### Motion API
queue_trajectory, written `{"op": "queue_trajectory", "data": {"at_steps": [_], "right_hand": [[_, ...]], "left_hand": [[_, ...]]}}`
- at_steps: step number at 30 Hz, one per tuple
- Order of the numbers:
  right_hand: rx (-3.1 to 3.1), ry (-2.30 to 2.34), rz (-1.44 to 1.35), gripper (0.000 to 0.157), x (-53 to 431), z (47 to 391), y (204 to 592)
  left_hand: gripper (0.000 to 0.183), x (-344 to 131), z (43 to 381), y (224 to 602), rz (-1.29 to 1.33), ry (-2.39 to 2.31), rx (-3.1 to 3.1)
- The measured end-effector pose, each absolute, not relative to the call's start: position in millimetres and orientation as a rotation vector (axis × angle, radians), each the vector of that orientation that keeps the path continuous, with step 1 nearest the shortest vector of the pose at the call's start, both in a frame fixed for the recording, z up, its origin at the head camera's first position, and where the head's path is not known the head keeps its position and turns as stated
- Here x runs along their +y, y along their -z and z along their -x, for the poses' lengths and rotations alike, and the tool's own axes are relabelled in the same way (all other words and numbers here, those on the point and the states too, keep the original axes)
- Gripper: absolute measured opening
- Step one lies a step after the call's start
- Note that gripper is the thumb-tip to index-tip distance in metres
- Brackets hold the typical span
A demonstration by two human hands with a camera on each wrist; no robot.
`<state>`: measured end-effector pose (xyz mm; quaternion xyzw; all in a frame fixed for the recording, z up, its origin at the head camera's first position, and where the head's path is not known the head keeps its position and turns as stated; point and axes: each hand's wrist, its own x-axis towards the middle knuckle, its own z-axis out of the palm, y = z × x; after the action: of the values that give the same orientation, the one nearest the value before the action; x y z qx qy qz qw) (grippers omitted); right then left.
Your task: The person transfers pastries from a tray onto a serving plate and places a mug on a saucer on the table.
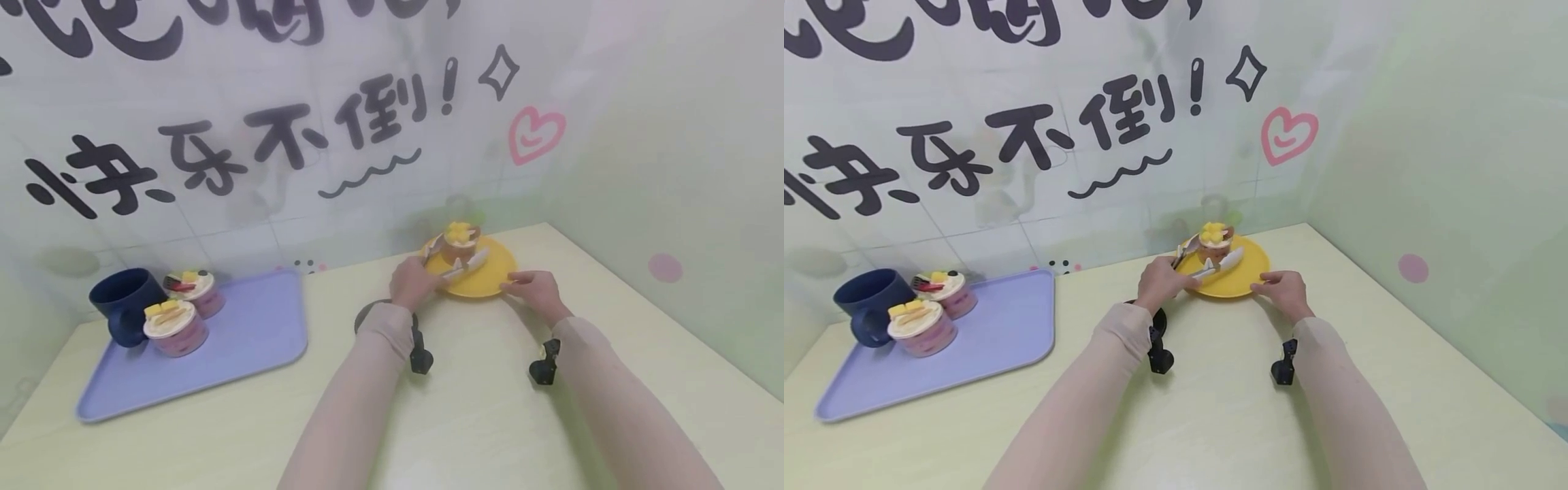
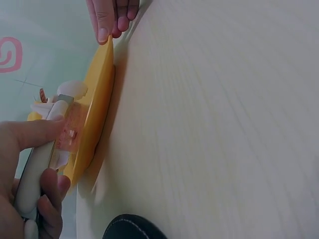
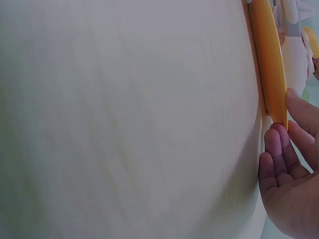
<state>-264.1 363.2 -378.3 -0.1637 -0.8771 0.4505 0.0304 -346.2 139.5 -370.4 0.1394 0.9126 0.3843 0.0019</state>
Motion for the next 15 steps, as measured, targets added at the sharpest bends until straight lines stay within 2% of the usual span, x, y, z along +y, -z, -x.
{"op": "queue_trajectory", "data": {"at_steps": [10, 15], "right_hand": [[-2.700, -1.390, 0.449, 0.048, 362, 263, 379], [-2.709, -1.388, 0.444, 0.050, 362, 261, 378]], "left_hand": [[0.052, 127, 341, 362, -0.421, -1.191, 2.856], [0.045, 119, 339, 360, -0.453, -1.194, 2.881]]}}
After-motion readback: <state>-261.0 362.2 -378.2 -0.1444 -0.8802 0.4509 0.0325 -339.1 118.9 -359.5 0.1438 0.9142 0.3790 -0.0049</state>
